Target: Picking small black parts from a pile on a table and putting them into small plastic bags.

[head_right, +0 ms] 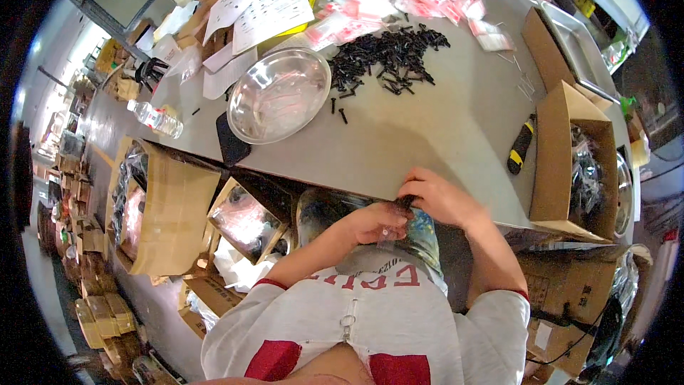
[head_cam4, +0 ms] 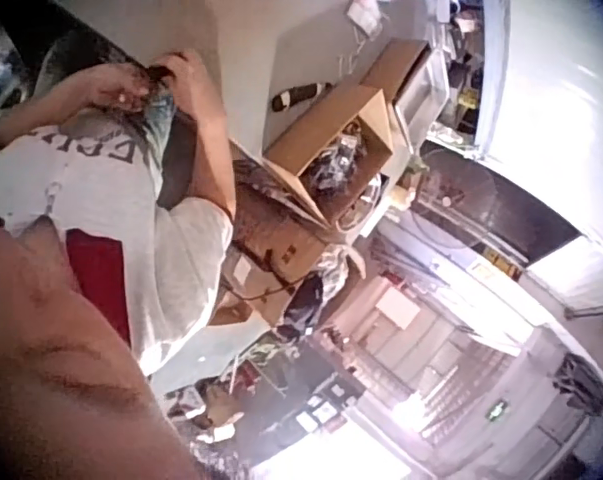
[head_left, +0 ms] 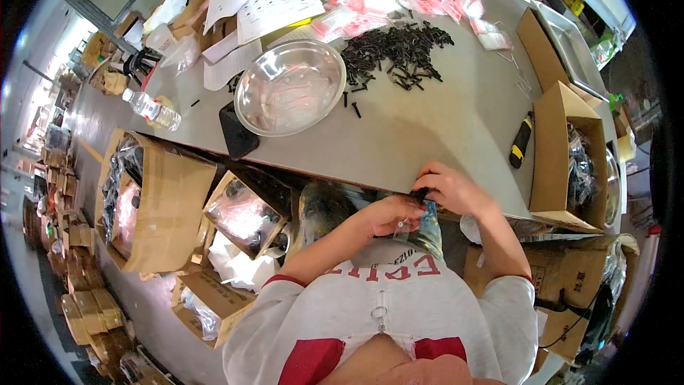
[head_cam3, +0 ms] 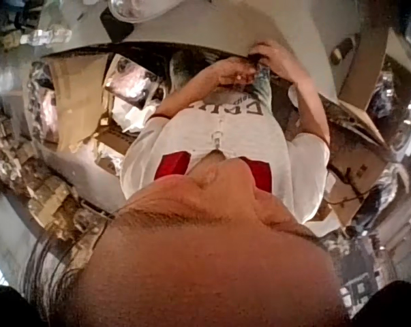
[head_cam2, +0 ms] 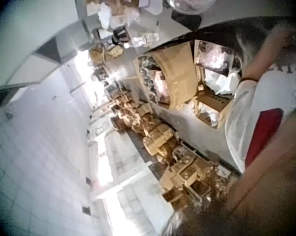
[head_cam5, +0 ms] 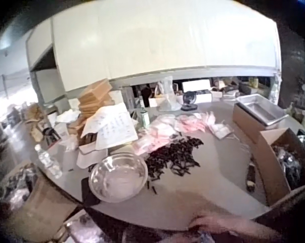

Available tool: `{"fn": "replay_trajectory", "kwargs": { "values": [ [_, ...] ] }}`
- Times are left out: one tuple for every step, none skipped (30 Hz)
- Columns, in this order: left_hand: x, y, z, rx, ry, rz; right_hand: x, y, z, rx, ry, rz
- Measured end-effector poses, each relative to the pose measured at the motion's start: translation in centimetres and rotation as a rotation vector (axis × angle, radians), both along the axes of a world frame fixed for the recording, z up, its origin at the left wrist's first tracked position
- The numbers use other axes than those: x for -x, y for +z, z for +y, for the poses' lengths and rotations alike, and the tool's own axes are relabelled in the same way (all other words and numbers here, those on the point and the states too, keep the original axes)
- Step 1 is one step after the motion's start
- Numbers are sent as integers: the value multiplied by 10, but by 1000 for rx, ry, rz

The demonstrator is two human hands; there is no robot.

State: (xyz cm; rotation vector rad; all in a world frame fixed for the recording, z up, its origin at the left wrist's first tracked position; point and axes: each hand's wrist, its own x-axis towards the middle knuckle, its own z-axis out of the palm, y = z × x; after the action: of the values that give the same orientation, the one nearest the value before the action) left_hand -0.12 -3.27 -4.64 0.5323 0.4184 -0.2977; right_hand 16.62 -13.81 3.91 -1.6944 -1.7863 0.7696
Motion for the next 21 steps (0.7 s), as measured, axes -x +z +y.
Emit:
{"fn": "replay_trajectory", "kwargs": {
  "values": [
    [0, 1, 0, -2, -4, 3, 3, -7, -1, -55, 11, 21],
    [0, 2, 1, 26, -2, -33, 5, -10, -1, -58, 8, 23],
    [1, 3, 1, 54, 0, -70, 7, -11, -1, -64, 29, 17],
    [1, 1, 3, 51, -1, -70, 9, -12, 0, -70, 50, 10],
    [1, -4, 4, -9, -76, -130, 12, -15, 0, -73, 49, 10],
    [1, -9, 7, -71, -151, -192, 15, -17, 2, -24, 44, 30],
    [0, -13, 7, -75, -152, -196, 17, -17, 3, 25, 39, 49],
    [0, -18, 7, -79, -143, -185, 20, -17, 4, 22, 38, 44],
    [0, -21, 6, -82, -135, -175, 23, -17, 5, -32, 65, 27],
    [1, -9, 3, -85, -136, -177, 23, -17, 7, -85, 93, 10],
    [2, 4, -2, -188, -68, -155, 22, -14, 8, -87, 92, 7],
    [4, 13, -5, -293, 6, -134, 21, -6, 10, -26, 144, 71],
    [5, 8, -3, -312, -21, -184, 20, 0, 12, 35, 196, 136],
    [7, 7, 0, -315, -15, -187, 16, 5, 18, 34, 203, 131],
    [9, 6, 3, -474, -45, -270, 11, 10, 25, 106, 136, 122],
    [10, 6, 4, -631, -79, -354, 4, 16, 33, 178, 65, 111],
    [11, 6, 4, -623, -67, -412, -6, 15, 46, 144, -73, 96],
    [12, 9, 3, -626, -68, -418, -19, 8, 61, 107, -217, 80],
    [12, 13, 1, -698, -55, -451, -38, -11, 77, -7, -399, -53],
    [13, 16, 0, -773, -37, -483, -53, -28, 94, -126, -574, -186],
    [14, 14, 0, -805, -12, -555, -58, -31, 108, -135, -568, -191]
  ]
}}
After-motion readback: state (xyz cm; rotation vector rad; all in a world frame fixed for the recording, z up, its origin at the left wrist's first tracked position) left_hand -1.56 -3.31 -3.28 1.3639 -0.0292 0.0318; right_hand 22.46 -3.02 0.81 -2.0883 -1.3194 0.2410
